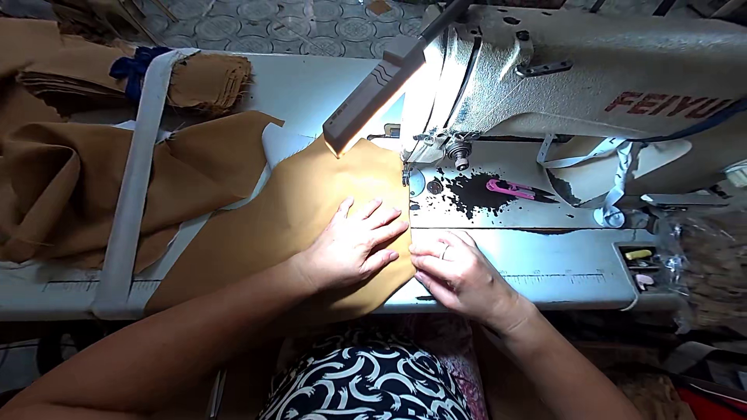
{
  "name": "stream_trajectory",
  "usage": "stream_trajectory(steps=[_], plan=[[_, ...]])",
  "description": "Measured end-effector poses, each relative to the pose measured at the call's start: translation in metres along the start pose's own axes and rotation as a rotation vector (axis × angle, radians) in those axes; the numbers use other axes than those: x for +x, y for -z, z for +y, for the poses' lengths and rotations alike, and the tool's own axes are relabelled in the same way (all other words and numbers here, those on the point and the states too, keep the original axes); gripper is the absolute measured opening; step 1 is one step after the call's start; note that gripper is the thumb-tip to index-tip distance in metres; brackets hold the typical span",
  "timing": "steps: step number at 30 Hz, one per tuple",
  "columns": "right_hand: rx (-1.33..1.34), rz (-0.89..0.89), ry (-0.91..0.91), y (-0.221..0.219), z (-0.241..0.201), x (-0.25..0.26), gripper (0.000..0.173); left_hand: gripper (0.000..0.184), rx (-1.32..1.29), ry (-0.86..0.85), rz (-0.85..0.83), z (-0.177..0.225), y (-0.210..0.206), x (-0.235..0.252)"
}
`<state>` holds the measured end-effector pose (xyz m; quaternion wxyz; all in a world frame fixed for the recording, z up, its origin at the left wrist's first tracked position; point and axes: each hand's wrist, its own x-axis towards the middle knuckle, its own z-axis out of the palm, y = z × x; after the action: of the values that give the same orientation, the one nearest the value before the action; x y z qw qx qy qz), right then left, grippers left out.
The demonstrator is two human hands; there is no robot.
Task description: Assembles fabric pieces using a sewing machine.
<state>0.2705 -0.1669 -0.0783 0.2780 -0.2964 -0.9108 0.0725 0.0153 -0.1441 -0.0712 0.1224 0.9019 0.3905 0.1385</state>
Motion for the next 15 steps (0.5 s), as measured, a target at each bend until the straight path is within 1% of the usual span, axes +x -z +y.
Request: stream_trajectory(steps=[7, 12, 15], plan=[[-0.077, 0.010, 0.030, 0.000, 0.015, 0.021, 0.024, 0.054, 0.028, -0.003, -0.022, -0.015, 0.005, 0.019], [-0.089, -0.013, -0.009, 0.000, 0.021, 0.030, 0.025, 0.056, 0.027, 0.009, -0.031, -0.025, 0.007, 0.029], [-0.085, 0.005, -0.004, 0.000, 0.024, 0.035, 0.023, 0.058, -0.003, 0.015, -0.002, -0.028, 0.008, 0.032]])
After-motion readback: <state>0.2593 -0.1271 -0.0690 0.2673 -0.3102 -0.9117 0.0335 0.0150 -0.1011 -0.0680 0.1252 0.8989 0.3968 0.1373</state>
